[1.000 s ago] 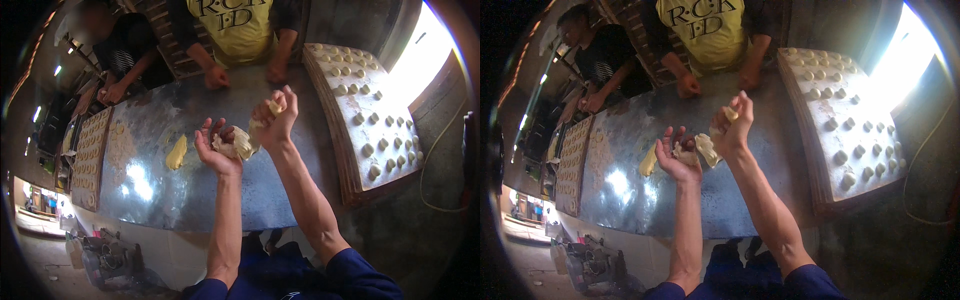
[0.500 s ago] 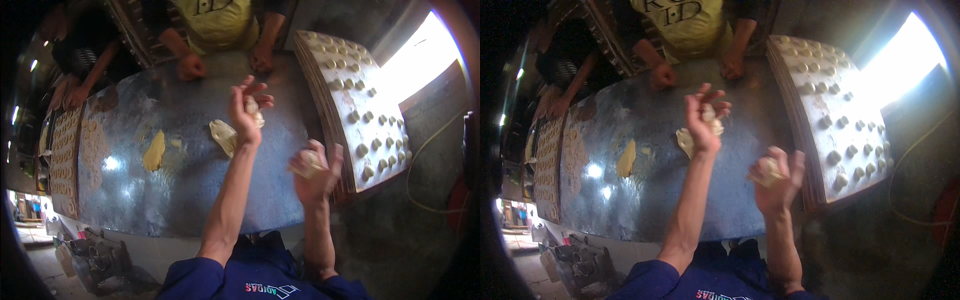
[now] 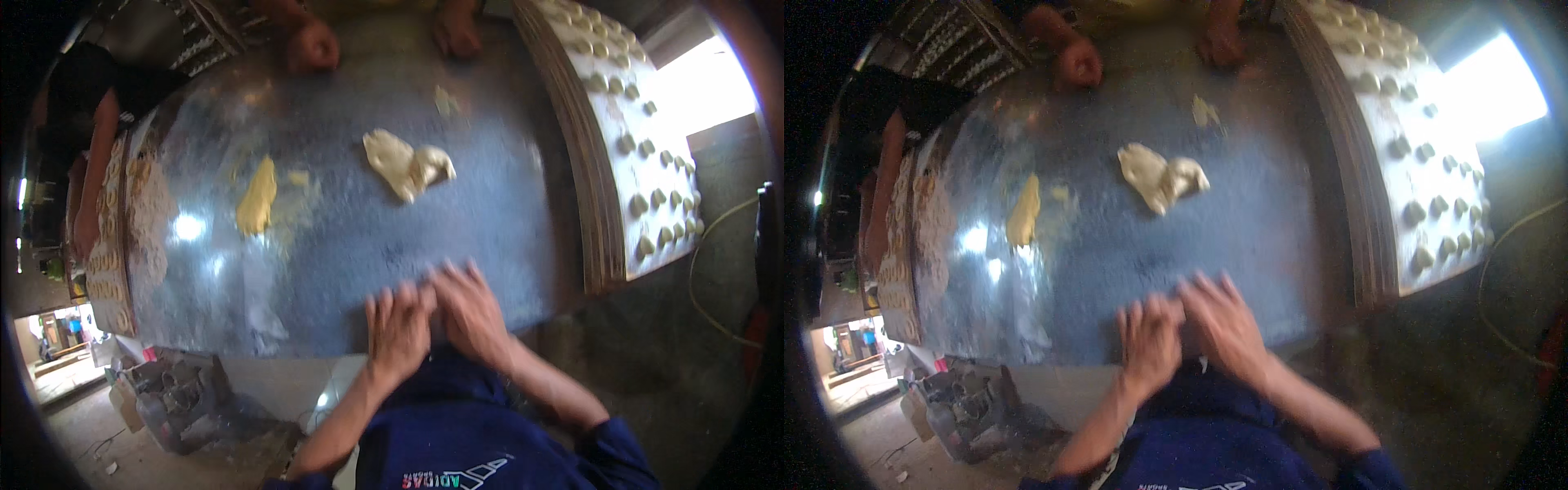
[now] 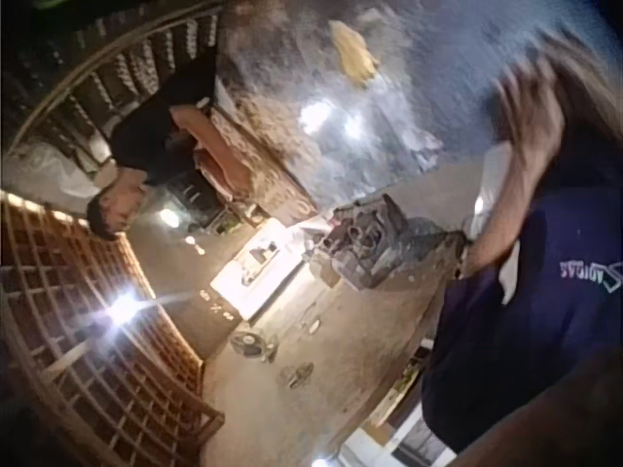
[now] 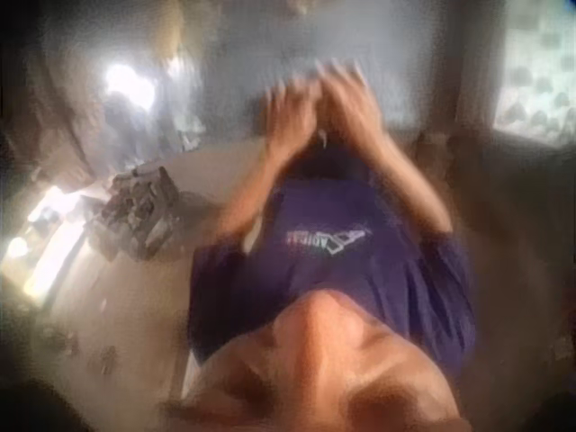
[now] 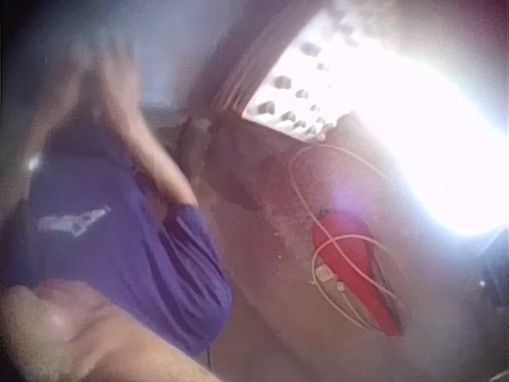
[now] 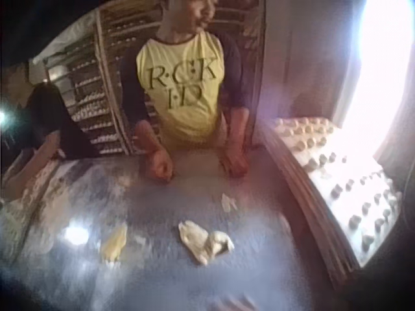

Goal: The person rolls small pieces of dough into balls and places them on a tray. They then flatten the balls into discs and shape them into rings, placing the finished rings on the tray alongside coworkers.

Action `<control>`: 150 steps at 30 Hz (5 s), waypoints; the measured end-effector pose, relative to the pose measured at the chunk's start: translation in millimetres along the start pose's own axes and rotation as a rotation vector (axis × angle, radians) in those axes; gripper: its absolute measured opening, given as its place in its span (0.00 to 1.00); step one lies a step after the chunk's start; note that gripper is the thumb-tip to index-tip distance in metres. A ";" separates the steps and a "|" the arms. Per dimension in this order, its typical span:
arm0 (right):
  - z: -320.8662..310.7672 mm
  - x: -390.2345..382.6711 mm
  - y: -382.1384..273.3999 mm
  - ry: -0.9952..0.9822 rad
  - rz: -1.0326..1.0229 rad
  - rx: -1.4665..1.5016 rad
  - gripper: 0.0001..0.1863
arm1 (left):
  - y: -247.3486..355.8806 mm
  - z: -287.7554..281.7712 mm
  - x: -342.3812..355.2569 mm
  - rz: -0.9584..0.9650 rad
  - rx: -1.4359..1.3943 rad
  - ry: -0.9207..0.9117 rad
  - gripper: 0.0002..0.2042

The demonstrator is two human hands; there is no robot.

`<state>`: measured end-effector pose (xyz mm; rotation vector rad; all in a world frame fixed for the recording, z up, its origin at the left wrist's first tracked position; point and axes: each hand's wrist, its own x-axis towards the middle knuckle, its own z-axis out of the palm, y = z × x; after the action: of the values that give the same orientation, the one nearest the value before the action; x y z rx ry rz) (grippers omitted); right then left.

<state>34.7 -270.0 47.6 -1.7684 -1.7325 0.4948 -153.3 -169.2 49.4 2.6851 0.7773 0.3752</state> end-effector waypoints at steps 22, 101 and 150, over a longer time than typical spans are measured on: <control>-16.5 69.1 64.3 0.351 0.359 -0.253 0.15 | -83.4 -16.6 62.7 -0.017 0.150 0.039 0.01; -51.1 140.5 5.5 0.625 -0.669 -0.382 0.11 | -11.1 -87.0 114.1 -0.180 -0.812 0.630 0.08; -17.6 79.9 87.7 0.382 0.118 -0.199 0.17 | -72.5 -5.5 62.9 0.114 0.200 -0.081 0.07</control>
<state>118.7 -190.6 15.5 -1.9602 -1.4543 0.0234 -137.7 -75.1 37.5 2.9195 0.6717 0.2242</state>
